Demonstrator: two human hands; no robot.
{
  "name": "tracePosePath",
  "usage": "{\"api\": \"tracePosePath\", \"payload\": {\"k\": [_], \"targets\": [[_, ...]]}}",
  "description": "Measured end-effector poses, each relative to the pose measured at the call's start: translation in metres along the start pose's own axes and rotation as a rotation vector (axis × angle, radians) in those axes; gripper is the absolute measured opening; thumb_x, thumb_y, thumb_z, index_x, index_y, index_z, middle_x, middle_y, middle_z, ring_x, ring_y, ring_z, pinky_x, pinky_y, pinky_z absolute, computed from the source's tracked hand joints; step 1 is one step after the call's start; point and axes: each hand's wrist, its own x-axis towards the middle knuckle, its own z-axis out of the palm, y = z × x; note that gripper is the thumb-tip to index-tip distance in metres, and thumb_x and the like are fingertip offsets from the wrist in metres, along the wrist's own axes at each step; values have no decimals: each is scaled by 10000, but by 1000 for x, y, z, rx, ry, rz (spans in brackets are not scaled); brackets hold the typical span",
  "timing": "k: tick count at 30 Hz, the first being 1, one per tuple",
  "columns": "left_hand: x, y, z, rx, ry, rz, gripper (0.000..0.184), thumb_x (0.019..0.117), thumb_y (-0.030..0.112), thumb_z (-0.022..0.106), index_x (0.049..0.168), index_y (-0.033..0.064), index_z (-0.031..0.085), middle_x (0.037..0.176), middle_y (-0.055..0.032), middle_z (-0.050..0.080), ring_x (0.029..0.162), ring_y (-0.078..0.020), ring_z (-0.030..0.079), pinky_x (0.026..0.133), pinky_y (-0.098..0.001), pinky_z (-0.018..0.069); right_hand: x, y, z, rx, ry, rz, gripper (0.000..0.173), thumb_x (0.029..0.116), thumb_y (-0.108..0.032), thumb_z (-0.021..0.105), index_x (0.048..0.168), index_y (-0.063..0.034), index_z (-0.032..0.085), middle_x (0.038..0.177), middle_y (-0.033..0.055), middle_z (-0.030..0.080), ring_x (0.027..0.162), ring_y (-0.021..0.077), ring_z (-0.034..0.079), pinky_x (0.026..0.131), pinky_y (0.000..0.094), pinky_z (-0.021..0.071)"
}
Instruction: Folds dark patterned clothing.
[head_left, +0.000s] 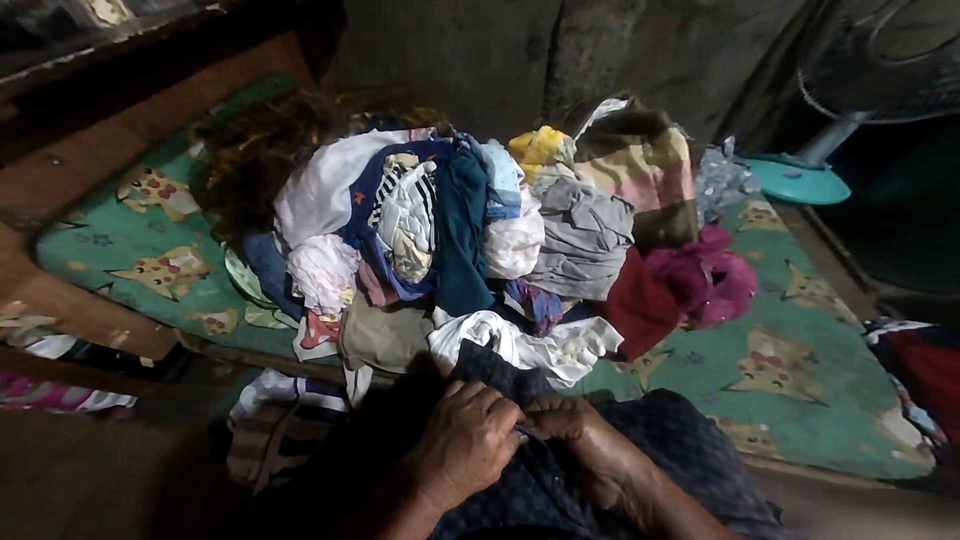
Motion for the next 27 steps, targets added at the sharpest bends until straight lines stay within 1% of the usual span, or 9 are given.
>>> {"api": "tracePosePath", "payload": {"k": [2,4,6,9,11,15,19,22,27], "targets": [[-1,-1,2,-32,12,-42,152,901,190,659,879,60,734,820,-82,728,818,-246,718,768,-415,568,-2,2,-2,-27,-31,-42,274,959,1,534,725,-129,595,697,-46,630,648,25,597,627,201,508],[0,2,-1,-115,-34,-151,163,898,154,643,882,23,738,827,-120,729,831,-283,721,781,-459,567,-2,5,-7,-85,-102,-84,139,918,-63,577,813,-132,636,763,-68,653,713,13,620,679,203,524],[8,7,-13,-233,-194,-338,205,934,163,631,937,-10,741,890,-161,728,912,-310,706,867,-478,542,-3,5,-11,-214,-136,-111,31,889,-93,634,885,-123,642,787,-84,626,732,6,603,690,201,513],[25,10,-32,-424,-470,-614,253,987,215,622,1056,-7,720,973,-145,693,909,-221,639,846,-386,507,-5,6,-10,-290,-82,-111,105,955,-89,617,857,-119,641,747,-80,596,687,7,567,651,196,482],[30,6,-35,-569,-524,-725,233,982,220,661,1075,12,711,952,-82,678,841,-122,610,791,-301,503,-5,7,-11,-254,-45,-117,176,967,-64,582,812,-128,634,717,-79,590,664,10,562,634,198,478],[28,2,-33,-851,-477,-847,123,932,76,688,1032,6,692,893,-2,662,789,-24,600,753,-209,507,-6,6,-14,-215,-55,-115,187,944,-28,561,803,-133,624,710,-80,580,653,12,552,619,199,471],[21,1,-32,-1060,-388,-919,68,894,-20,664,921,41,669,797,46,650,743,-15,611,721,-197,519,-8,2,-13,-331,-94,-126,162,954,-64,583,813,-142,605,732,-89,563,669,1,539,632,195,459],[17,1,-30,-1189,-357,-961,106,880,-42,639,874,63,659,769,51,644,732,-28,613,715,-205,521,-7,2,-12,-390,-92,-167,115,941,-61,610,849,-129,618,748,-90,574,686,-6,549,646,192,468],[17,4,-30,-1180,-362,-973,87,913,-21,619,910,64,637,784,52,626,745,-24,604,722,-204,515,-9,4,-12,-327,-93,-153,142,932,-61,604,815,-142,613,727,-91,579,669,-3,555,631,191,472]]}}
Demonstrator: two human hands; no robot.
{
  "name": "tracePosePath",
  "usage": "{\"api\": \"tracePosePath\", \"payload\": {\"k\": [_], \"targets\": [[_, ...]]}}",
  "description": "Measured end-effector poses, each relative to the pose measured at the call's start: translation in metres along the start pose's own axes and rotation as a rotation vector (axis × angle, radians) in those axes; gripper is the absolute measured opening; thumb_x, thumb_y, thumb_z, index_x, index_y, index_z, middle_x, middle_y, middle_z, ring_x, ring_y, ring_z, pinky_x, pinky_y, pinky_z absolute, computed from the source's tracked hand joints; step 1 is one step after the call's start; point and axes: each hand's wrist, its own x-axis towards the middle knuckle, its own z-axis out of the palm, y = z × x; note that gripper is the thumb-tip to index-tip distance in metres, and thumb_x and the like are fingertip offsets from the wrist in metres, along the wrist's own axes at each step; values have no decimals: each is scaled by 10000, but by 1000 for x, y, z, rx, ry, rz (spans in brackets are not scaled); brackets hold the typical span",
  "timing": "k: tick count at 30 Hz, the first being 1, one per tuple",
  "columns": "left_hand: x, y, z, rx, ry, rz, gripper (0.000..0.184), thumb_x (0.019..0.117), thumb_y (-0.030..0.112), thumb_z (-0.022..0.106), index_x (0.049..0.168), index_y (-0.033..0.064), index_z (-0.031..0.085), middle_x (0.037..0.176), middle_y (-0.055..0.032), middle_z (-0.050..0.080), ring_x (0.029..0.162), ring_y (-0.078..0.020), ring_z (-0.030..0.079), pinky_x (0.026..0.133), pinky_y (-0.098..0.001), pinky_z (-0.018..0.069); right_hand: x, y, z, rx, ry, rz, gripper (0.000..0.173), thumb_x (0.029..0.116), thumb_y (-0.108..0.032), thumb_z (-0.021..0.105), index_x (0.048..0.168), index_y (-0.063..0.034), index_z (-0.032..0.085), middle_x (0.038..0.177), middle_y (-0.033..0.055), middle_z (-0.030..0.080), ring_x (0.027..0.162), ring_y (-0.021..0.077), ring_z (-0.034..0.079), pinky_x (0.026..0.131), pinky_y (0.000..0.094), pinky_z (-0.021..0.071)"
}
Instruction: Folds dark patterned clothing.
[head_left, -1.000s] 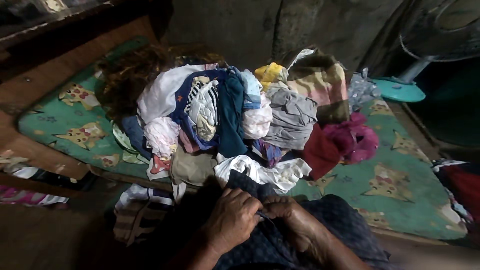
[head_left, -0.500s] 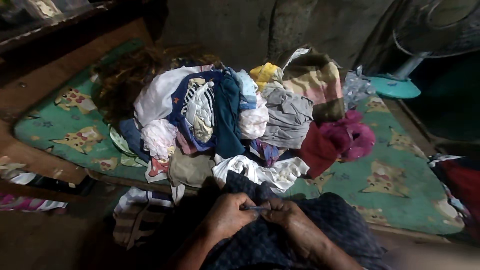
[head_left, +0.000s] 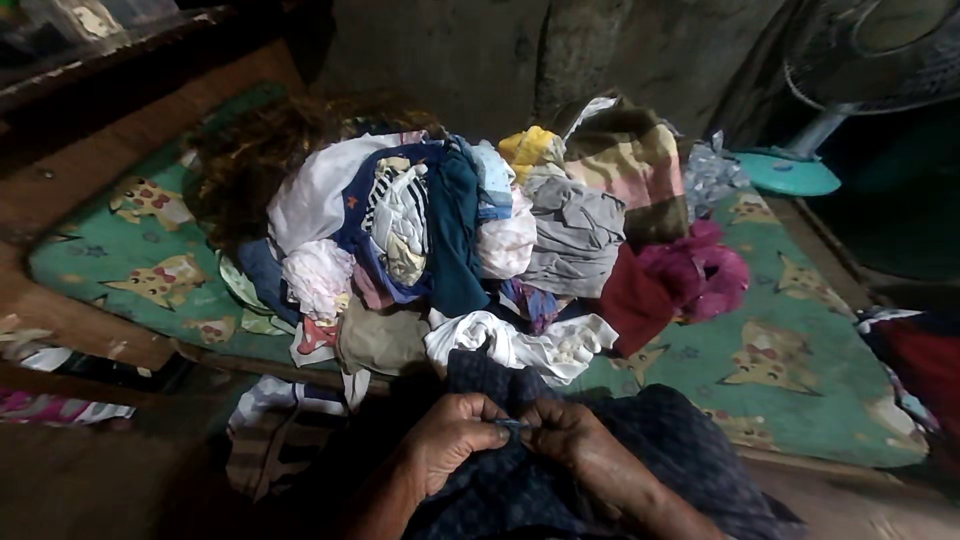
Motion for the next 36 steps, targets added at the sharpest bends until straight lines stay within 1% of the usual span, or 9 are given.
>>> {"api": "tracePosePath", "payload": {"k": [5,9,12,16,19,22,25,32,36], "targets": [[-8,-1,-8,326,16,107,94,920,150,660,954,62,663,793,52,595,711,-9,553,676,-201,469,0,9,0,132,-50,57,304,1019,-168,470,741,-199,591,687,-112,590,645,-10,575,618,209,504],[-19,-2,-11,835,-23,19,242,965,149,620,1118,-24,694,1094,-189,678,1031,-275,642,922,-439,506,2,23,7,-202,-183,172,192,1033,-178,555,920,-58,655,796,-24,573,724,55,541,697,278,472],[-23,-16,-12,993,-66,-118,284,982,136,594,1200,-24,678,1232,-222,653,1205,-349,602,1050,-504,452,8,25,17,-392,-276,211,215,1028,-163,588,1001,34,670,900,78,603,808,130,543,775,338,465],[-32,-27,-12,972,30,-145,300,1002,168,564,1203,-15,692,1209,-222,675,1186,-354,627,1037,-515,463,15,24,19,-429,-256,247,285,1068,-230,519,884,-28,600,755,11,490,684,106,476,667,315,421],[-35,-33,-16,684,129,-18,239,960,176,607,1058,-10,721,990,-151,691,938,-237,643,861,-430,510,14,21,18,-337,-251,207,173,1030,-160,567,962,-30,658,798,-6,552,704,69,502,680,285,438],[-35,-40,-19,299,93,130,114,921,153,616,883,80,694,756,82,583,697,12,533,666,-200,452,14,22,15,-204,-267,131,90,951,-54,612,961,-66,701,837,-54,647,751,6,588,708,232,503],[-32,-34,-14,135,36,126,163,937,122,588,789,152,651,701,140,542,676,39,519,661,-177,444,17,13,13,-303,-356,135,66,933,-24,623,926,-46,684,816,-55,614,741,-3,554,697,229,482],[-30,-27,-15,132,-20,110,273,937,124,563,679,195,613,653,157,522,637,44,491,637,-185,421,19,6,28,-746,-412,165,277,1022,-88,538,1244,57,615,1165,270,651,1116,389,629,982,567,469],[-37,-22,-34,127,-86,173,183,894,84,560,828,153,715,776,159,645,718,73,567,674,-153,469,17,11,29,-814,-340,147,321,1041,-151,523,1284,44,597,1174,280,652,1135,426,629,993,596,469]]}}
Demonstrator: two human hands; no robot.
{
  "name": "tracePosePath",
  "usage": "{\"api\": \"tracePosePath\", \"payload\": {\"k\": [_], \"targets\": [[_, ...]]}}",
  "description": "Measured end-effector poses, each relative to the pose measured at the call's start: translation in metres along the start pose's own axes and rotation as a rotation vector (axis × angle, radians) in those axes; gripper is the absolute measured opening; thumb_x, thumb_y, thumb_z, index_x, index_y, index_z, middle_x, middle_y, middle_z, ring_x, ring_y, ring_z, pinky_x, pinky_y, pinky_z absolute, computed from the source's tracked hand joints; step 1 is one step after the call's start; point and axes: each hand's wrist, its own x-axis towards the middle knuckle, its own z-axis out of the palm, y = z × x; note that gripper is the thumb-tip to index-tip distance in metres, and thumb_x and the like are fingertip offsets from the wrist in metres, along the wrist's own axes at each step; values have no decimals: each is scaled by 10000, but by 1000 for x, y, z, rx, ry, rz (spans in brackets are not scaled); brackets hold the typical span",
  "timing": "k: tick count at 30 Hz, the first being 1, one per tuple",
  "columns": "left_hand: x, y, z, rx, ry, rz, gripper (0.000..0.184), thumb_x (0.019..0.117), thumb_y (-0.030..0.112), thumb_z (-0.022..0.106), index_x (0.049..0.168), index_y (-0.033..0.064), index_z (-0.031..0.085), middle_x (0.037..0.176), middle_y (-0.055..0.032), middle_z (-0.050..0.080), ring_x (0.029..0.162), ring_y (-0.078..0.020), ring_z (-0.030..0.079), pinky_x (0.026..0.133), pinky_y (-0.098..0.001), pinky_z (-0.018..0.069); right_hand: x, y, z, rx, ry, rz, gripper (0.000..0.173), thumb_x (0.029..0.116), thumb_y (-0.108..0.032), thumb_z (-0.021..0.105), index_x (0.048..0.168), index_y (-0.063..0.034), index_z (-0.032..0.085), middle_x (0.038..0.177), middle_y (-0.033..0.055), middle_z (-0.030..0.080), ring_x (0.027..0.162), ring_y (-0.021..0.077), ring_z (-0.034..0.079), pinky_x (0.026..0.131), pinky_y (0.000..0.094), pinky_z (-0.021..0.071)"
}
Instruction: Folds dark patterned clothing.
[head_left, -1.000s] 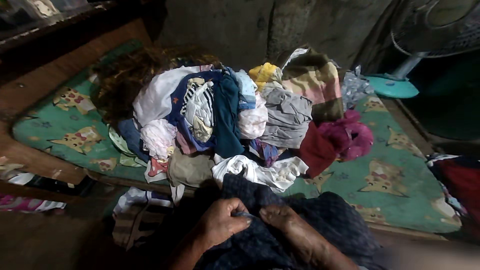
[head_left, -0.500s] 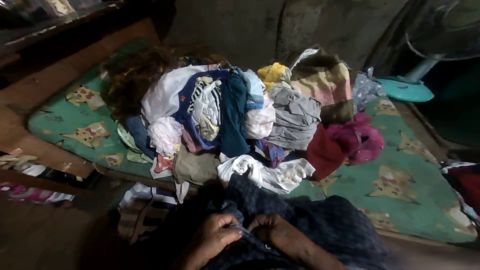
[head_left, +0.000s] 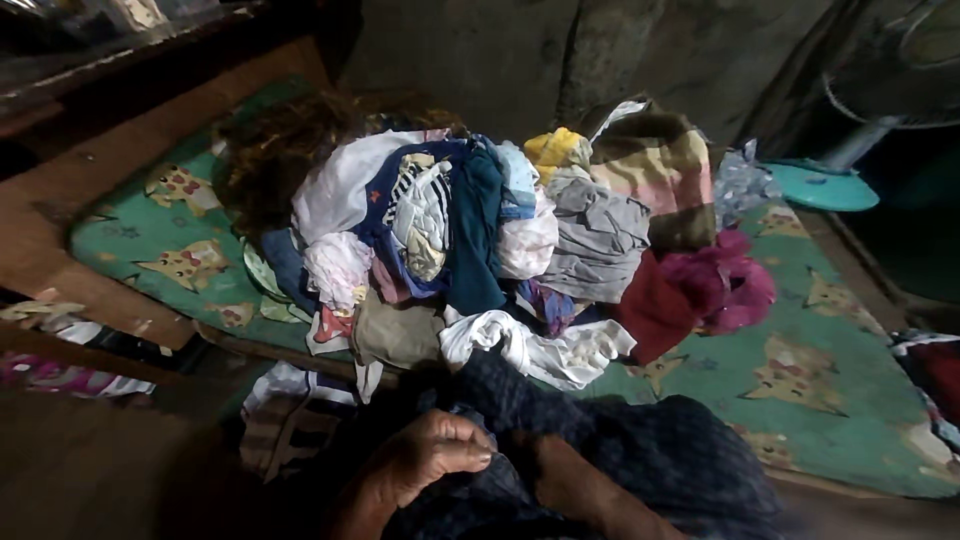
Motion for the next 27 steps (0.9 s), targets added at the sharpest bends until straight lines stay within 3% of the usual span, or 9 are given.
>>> {"api": "tracePosePath", "payload": {"k": [3,8,14,17,19,20,23,26,27], "targets": [[-4,2,-12,-11,20,38,261,874,41,522,948,125,758,899,130,712,767,69,588,686,-152,469,0,4,1,20,19,-18,303,1042,-161,523,1253,37,615,1138,264,663,1094,410,643,968,583,482],[-3,10,-14,55,118,17,210,895,19,535,976,95,714,835,118,667,753,47,581,691,-160,470,-3,2,-4,23,-36,19,284,1048,-141,514,1219,60,620,1148,276,644,1106,404,622,977,571,462],[0,12,-15,324,218,-41,203,995,86,530,1118,38,685,962,2,677,810,-14,587,757,-215,488,-1,8,-2,29,-39,24,293,1044,-170,538,1189,65,635,1128,273,653,1088,405,631,969,583,469],[0,9,-12,407,76,-58,347,965,220,625,1237,7,645,1087,-100,686,934,-125,646,850,-318,532,0,13,-2,99,-3,-22,290,1033,-183,558,1151,71,633,1053,246,653,994,352,637,906,541,488],[1,15,-10,492,-35,-171,488,920,269,738,1302,-11,618,1263,-194,641,1129,-269,621,992,-443,491,0,14,-6,181,11,-19,298,1040,-233,563,1147,37,629,988,171,637,885,253,612,828,457,498],[2,17,-10,540,-68,-208,483,919,264,748,1297,-11,624,1285,-210,631,1157,-298,609,1011,-469,477,-1,15,-9,216,26,-26,294,1034,-250,577,1144,14,644,961,127,641,841,199,605,792,410,505],[1,21,-16,570,-56,-171,293,970,204,667,1155,-23,693,1146,-185,677,1055,-248,635,948,-436,492,-4,14,-19,343,101,-46,217,981,-209,621,1084,-30,686,892,37,637,785,103,578,741,331,493],[0,15,-20,354,61,8,186,961,199,618,984,40,709,917,9,652,849,-21,584,802,-243,487,-10,8,-27,564,199,-1,34,925,-106,657,913,-74,653,790,-31,609,728,52,575,691,269,494],[1,14,-18,289,76,44,170,966,198,595,965,66,702,884,58,633,826,18,571,783,-209,480,-11,6,-29,638,229,10,80,916,-69,650,847,-102,627,740,-54,596,686,36,571,655,243,493]]}}
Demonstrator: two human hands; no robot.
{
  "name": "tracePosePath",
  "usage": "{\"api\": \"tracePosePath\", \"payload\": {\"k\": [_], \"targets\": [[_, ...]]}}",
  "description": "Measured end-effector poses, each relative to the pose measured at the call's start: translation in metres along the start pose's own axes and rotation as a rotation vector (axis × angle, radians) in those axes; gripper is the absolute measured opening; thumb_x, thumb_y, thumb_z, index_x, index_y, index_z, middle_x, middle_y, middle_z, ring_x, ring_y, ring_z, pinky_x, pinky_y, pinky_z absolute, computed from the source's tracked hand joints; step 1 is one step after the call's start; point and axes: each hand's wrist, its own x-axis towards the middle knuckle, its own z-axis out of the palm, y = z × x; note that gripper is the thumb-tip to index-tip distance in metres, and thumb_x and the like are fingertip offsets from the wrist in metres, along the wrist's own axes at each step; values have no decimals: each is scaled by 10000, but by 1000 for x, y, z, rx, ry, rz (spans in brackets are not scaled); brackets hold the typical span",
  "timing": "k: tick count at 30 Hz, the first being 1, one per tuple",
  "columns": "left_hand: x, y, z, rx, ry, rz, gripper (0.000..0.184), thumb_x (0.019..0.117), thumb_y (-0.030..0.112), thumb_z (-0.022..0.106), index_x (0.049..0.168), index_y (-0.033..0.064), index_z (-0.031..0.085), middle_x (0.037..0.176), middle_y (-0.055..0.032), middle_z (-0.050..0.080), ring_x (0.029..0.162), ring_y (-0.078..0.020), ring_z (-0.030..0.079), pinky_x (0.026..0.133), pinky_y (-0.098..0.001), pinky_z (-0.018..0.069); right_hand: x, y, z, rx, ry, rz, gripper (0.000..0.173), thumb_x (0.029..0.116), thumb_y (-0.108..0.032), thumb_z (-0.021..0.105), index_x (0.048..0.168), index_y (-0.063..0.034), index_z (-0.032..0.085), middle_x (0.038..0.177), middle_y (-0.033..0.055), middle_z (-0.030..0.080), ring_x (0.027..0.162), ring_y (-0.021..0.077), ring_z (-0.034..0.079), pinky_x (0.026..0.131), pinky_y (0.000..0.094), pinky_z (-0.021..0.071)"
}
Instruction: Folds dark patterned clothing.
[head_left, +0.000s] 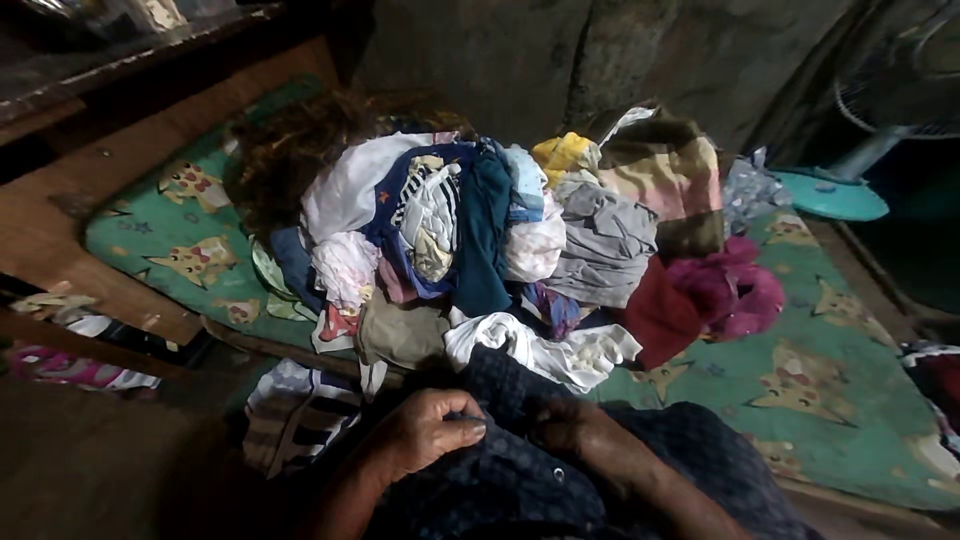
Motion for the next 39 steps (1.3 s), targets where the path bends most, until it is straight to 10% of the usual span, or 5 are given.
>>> {"api": "tracePosePath", "payload": {"k": [14,22,27,36,39], "targets": [[-2,41,20,184,-152,291,213,978,107,605,1084,-34,726,1042,-145,685,977,-144,619,876,-279,493,-16,-31,-10,325,44,-111,257,943,53,524,743,-103,561,653,-34,625,566,34,589,559,180,505],[22,13,28,-395,27,-400,534,1108,439,312,1276,-13,543,932,-74,661,694,-143,669,617,-288,571,-20,-25,-14,142,-106,-228,175,860,-33,621,743,-162,617,689,-90,624,646,7,596,624,192,510],[46,1,61,-742,276,-368,243,1034,112,553,1248,-2,568,1104,-117,655,997,-182,646,881,-370,547,-19,1,-1,-189,-189,-263,92,917,-141,639,891,-58,668,934,1,641,849,54,593,758,274,502],[47,-24,19,-918,688,-323,245,1093,154,434,1295,48,524,978,-142,657,773,-212,683,670,-354,587,-85,113,-83,-627,684,-198,402,936,-250,643,1186,63,683,1315,329,590,1266,584,489,1024,774,331],[43,-31,20,-908,605,-336,311,1109,211,398,1381,84,481,1025,-151,653,811,-240,688,695,-389,590,-110,140,-95,-391,726,-27,541,950,-185,613,1401,99,517,1440,326,487,1352,433,469,1123,585,368]]}}
